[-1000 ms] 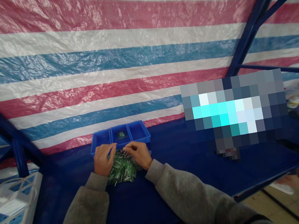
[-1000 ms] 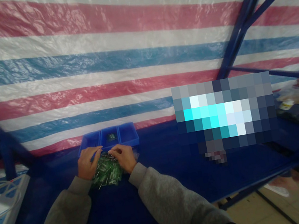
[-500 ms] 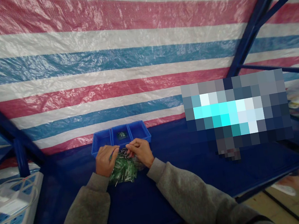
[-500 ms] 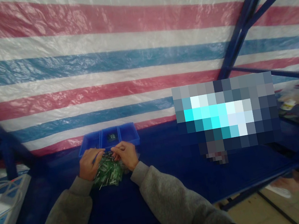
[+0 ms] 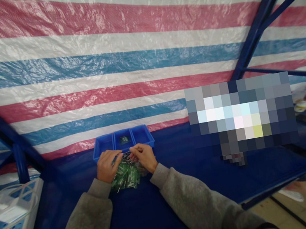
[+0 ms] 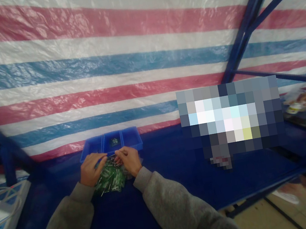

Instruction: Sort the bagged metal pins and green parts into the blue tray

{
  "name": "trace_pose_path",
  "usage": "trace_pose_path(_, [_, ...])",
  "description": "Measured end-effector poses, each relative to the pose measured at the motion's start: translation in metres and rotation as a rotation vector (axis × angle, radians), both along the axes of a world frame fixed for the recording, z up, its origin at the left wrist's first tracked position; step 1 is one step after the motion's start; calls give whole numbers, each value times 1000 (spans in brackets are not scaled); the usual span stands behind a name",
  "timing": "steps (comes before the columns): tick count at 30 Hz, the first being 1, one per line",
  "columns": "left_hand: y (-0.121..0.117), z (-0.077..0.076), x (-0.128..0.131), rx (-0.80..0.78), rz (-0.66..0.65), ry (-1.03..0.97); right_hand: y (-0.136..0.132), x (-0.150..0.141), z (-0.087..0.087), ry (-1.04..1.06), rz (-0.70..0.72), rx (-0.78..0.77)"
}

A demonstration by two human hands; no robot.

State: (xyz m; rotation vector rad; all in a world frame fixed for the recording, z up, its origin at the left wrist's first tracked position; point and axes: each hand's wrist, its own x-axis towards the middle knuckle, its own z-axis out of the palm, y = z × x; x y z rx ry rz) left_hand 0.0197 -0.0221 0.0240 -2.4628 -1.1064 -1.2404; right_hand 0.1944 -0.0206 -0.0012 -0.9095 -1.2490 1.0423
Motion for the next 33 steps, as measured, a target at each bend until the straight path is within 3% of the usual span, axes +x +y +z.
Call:
trace_pose_path(6, [0,-3,1,-7,-46,43,-1,1,-2,-124,-80,78])
trace_pose_path(15, [4,-5,1,-19,-113,62,-2,1,-1,-139,-59,91])
trace_pose_path(21, [7,-8,0,-4,-29,87,-3,-1,-4,-169,-75,139])
trace_pose_path(26, [6,-6,0,-20,66,89,-8,-2,-1,-279,-112,275])
trace_pose_path(33, [1,-4,2,-90,38,36,-11,1,3,-438,-170,349])
